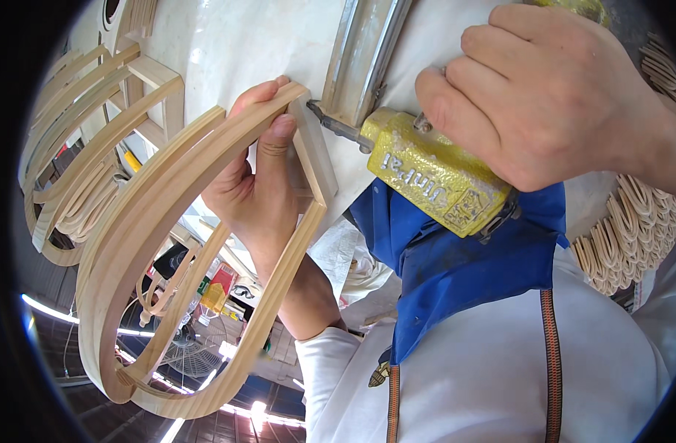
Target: Assemble curved wooden frame components using a pneumatic nail gun.
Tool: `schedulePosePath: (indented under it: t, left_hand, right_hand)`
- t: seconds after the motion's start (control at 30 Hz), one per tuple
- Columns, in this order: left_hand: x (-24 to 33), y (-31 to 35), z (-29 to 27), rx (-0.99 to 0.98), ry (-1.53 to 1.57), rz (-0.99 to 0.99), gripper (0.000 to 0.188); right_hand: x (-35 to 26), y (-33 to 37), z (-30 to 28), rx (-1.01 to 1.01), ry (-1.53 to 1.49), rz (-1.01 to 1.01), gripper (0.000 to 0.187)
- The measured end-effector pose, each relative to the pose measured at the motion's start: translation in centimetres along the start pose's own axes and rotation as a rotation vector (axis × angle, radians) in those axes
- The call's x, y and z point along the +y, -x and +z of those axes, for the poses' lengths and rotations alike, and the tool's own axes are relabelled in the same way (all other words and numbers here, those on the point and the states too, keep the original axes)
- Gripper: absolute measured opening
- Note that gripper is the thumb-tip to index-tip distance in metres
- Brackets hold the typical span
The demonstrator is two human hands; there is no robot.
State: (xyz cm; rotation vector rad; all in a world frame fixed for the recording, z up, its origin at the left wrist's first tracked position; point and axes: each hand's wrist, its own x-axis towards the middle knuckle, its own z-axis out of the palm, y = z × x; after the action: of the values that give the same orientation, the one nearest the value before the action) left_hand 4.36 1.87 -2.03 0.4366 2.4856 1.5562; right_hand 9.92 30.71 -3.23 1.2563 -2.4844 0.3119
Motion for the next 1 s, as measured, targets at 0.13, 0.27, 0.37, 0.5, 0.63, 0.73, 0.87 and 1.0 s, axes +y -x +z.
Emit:
schedulePosePath:
  t: [0.13, 0.27, 0.37, 0.5, 0.63, 0.73, 0.87, 1.0]
  left_hand:
    - [0.5, -0.1, 0.3, -0.002, -0.011, 0.003, 0.024]
    - [0.4, 0.0, 0.2, -0.003, -0.014, -0.012, 0.024]
    - [0.3, 0.0, 0.3, 0.008, -0.009, -0.017, 0.024]
    - [0.5, 0.0, 0.3, -0.009, -0.021, -0.007, 0.025]
    - [0.4, 0.1, 0.2, 0.002, -0.019, -0.018, 0.025]
    - [0.3, 0.1, -0.1, -0.007, -0.052, -0.012, 0.025]
    - [0.4, -0.1, 0.0, -0.020, -0.050, -0.015, 0.025]
    - [0.7, 0.0, 0.3, 0.004, -0.005, -0.037, 0.025]
  right_hand:
    - [0.1, 0.3, -0.3, 0.013, 0.023, -0.016, 0.015]
    - [0.2, 0.1, -0.2, 0.018, 0.028, -0.029, 0.014]
    - [0.3, 0.2, -0.1, 0.022, 0.030, -0.029, 0.014]
    - [0.5, 0.4, -0.2, 0.024, 0.032, -0.029, 0.013]
    - [0.8, 0.4, -0.4, 0.032, 0.046, -0.038, 0.013]
    - [1.1, 0.2, -0.5, 0.047, 0.069, -0.045, 0.013]
    - [1.5, -1.0, -3.6, -0.094, 0.074, 0.248, 0.011]
    - [4.5, -1.3, -4.5, -0.179, -0.013, 0.357, 0.017]
